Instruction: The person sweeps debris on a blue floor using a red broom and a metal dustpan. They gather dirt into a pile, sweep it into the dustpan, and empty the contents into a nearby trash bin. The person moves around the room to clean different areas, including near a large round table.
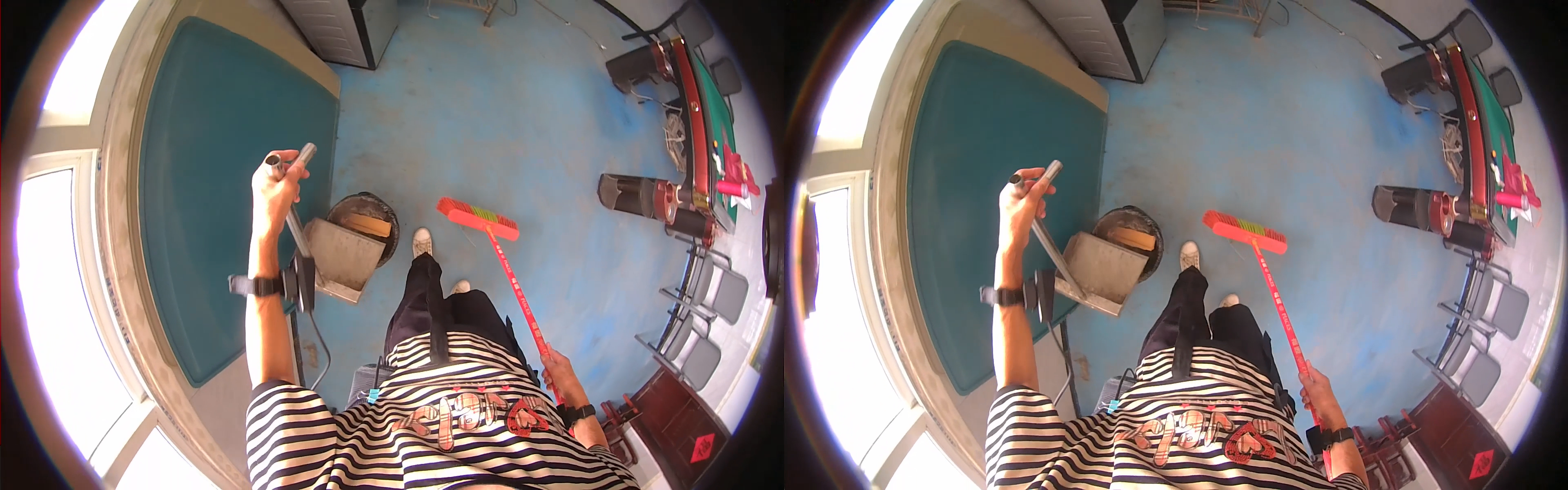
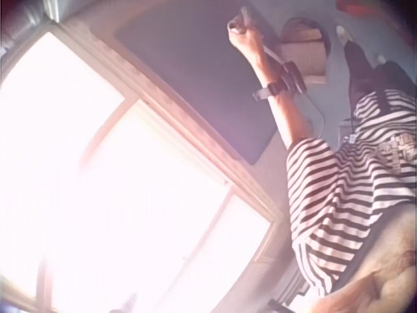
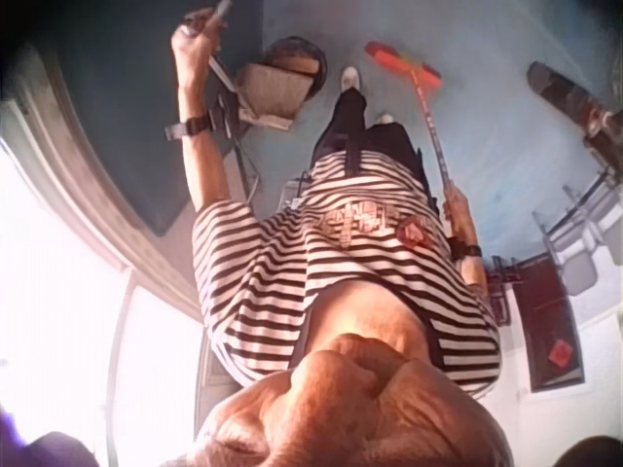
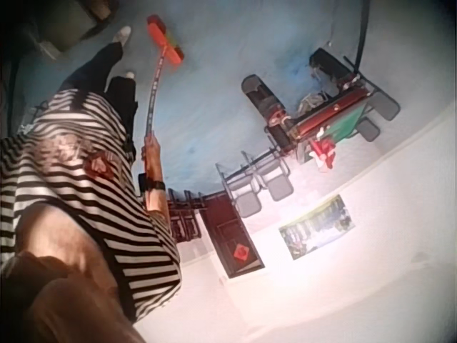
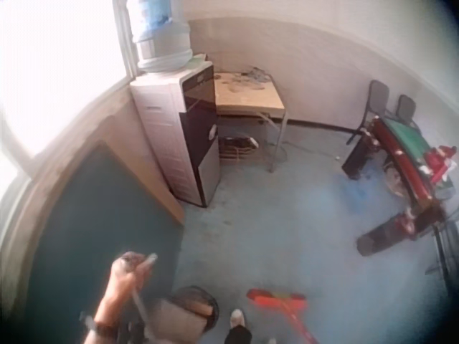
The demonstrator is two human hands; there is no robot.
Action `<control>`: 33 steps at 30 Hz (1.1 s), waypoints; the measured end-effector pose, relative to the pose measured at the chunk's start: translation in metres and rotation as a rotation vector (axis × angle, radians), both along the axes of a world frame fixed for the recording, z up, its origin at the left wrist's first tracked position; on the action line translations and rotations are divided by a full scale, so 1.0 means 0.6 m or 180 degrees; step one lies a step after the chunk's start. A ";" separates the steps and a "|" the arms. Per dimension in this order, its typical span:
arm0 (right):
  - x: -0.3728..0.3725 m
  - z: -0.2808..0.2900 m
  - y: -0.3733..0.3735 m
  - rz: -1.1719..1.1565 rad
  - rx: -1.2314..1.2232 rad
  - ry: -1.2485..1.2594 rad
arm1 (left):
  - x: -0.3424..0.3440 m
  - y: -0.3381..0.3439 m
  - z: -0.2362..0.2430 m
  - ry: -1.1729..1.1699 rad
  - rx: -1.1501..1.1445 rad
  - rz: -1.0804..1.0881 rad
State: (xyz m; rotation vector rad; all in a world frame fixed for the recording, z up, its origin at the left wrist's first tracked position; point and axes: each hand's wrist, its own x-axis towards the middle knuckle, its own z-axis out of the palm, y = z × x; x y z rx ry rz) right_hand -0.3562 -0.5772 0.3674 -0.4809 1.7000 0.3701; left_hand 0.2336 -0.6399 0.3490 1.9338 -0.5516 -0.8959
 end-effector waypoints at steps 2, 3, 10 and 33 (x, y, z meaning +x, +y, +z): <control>0.007 0.012 -0.006 0.0032 0.0021 0.0007 | -0.029 0.025 0.077 -0.0224 0.0082 -0.0060; 0.008 0.025 -0.007 0.0063 0.0035 0.0016 | -0.047 0.037 0.099 -0.0370 0.0269 0.0045; 0.037 0.058 -0.072 0.0673 -0.0163 -0.0227 | -0.002 0.134 0.025 -0.0631 0.0092 0.0130; -0.063 -0.053 -0.435 0.3246 0.0337 -0.0666 | -0.724 0.579 -0.020 -0.1168 0.0240 0.4297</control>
